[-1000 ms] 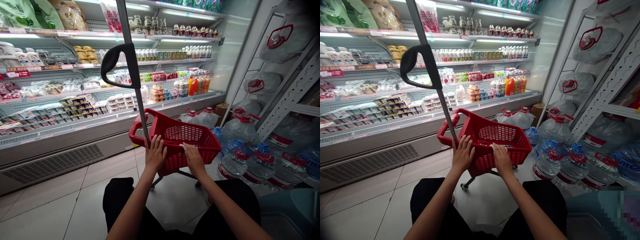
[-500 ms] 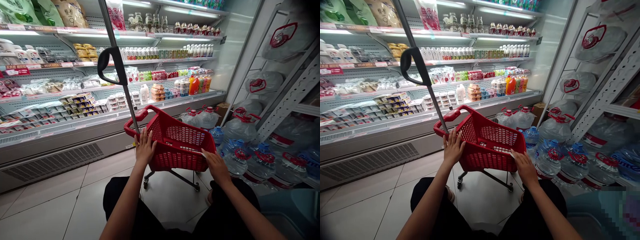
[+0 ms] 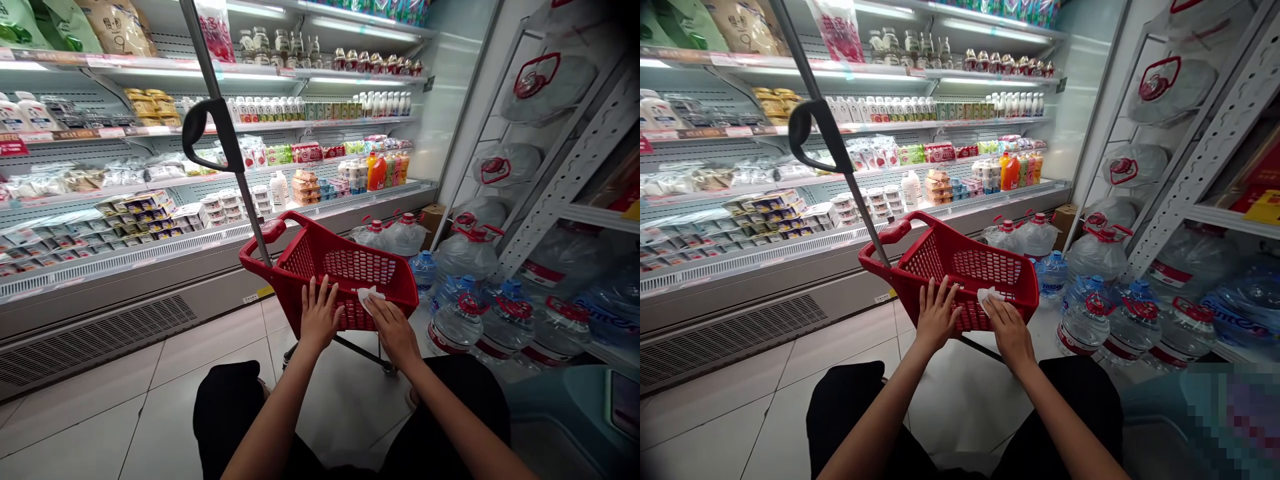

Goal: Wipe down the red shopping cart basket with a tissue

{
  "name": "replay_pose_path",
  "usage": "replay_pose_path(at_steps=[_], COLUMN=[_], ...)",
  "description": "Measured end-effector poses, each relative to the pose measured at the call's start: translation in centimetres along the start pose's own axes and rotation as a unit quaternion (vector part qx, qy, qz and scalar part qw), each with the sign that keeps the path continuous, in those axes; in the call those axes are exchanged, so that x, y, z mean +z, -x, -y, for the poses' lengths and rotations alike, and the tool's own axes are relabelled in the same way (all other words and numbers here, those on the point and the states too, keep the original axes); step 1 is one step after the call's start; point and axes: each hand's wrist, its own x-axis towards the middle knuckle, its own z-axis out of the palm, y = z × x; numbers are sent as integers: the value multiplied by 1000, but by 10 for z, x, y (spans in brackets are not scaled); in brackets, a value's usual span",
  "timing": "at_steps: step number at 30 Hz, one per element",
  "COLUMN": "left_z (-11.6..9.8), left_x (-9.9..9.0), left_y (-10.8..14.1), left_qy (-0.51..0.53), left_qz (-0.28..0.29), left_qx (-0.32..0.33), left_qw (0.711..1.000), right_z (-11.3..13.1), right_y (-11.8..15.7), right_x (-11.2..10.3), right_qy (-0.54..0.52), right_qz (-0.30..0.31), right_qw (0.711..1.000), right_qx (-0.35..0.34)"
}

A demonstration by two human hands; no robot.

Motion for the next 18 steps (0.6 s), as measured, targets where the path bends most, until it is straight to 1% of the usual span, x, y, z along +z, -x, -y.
replay_pose_path(at_steps=[3,6,8,10,13,16,18], left_z=[-2,-6,-6,-4,0,3,2], left_x=[2,4,4,3,0,-3,-3], left_y=[-5,-5,-3,0,5,7,6], left_qy=[0,4,6,7,6,8,9], left_qz=[-6,-2,3,4,3,4,4], left_qx=[-13,-14,-9,-3,-2,-6,-11], left_qw=[1000,1000,1000,1000,1000,1000,1000], right_z=[-2,12,21,22,5,-29,-54], right_y=[-20,-37,-42,-41,-28,-1,21], right_x=[0,11,19,23,18,3,-8], right_qy=[-31,-54,-49,-37,-22,-13,-11], right_qz=[-1,-6,-12,-12,4,16,18], right_qw=[999,997,997,998,999,999,999], right_qx=[-13,-49,-61,-56,-43,-40,-25])
